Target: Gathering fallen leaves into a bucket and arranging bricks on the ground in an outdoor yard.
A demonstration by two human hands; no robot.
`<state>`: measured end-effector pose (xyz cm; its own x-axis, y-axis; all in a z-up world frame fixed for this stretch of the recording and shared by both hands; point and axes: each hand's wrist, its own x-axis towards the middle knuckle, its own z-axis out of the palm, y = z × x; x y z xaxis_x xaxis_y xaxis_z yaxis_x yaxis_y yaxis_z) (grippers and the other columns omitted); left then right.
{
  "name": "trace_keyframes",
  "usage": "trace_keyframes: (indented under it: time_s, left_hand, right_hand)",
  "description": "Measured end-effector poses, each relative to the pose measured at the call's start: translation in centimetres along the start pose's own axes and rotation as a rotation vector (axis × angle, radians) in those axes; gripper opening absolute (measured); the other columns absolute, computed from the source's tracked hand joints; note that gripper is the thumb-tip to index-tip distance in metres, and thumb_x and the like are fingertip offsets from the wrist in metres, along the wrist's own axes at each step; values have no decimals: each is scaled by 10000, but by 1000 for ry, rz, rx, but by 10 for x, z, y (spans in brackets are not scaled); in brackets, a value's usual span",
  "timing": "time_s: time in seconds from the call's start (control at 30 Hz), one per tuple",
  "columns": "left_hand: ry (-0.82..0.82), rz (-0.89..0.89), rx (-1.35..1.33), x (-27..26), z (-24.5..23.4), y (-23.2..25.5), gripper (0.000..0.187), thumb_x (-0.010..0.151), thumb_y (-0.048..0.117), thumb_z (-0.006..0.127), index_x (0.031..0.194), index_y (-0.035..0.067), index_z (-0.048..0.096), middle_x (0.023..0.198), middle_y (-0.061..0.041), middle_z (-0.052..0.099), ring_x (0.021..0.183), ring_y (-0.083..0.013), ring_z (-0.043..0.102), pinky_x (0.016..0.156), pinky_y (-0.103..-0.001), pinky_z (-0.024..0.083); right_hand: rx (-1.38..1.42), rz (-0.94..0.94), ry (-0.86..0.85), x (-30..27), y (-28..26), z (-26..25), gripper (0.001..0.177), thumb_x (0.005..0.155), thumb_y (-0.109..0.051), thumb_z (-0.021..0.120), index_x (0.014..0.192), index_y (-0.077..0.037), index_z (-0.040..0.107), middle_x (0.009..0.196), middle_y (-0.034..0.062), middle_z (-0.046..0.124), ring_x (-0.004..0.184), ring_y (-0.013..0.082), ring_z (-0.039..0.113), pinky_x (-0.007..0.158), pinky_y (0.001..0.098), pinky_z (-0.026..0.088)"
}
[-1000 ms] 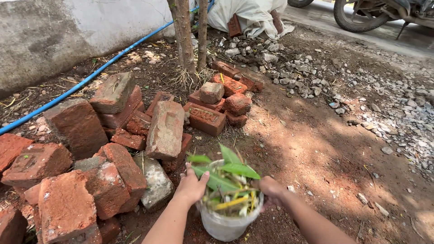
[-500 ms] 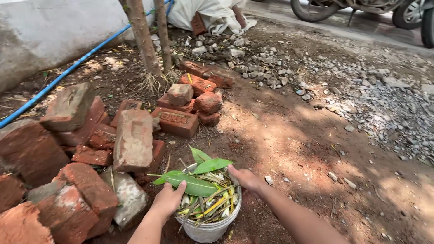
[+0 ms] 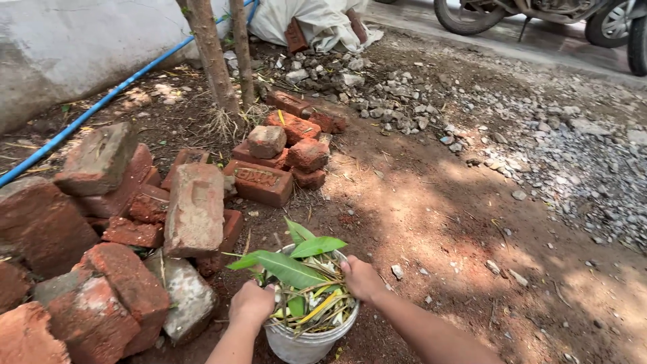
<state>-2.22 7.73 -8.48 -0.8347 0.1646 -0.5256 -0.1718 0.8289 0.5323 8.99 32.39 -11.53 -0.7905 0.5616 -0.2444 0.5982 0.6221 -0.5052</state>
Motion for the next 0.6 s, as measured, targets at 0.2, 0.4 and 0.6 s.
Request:
trace_keyframes:
  time_s: [0.2,0.4,0.6]
  left_hand:
    - [-1,90,-29,42,24,-24,521,908,228,570,1413,104,596,1434,-206,621,1349,-365,583,1139,-440,460]
    - [-85,120,-118,0,-12,-15,755,889,81,548,1604,197,337,1481,-199,566,1368,-360,569,1128,-447,479]
    - [-59,198,-91,20,14,-22,748,880,122,659,1572,148,379,1472,-227,547,1382,-368,537,1175,-418,418]
  right_hand:
    - [39,-15,57,1,4,6,457,1054,-440,406,1085,-55,650,1040,235,732,1036,410,699,971,512,516]
    - [26,26,113,-24,-27,-10,520,1033,-540,408,1188,-104,646,1077,202,731,1068,363,710,978,499,532]
    - [-31,45,3,22,-33,-24,672,963,-628,539,1336,-78,639,1283,231,678,1226,376,653,1061,483,504]
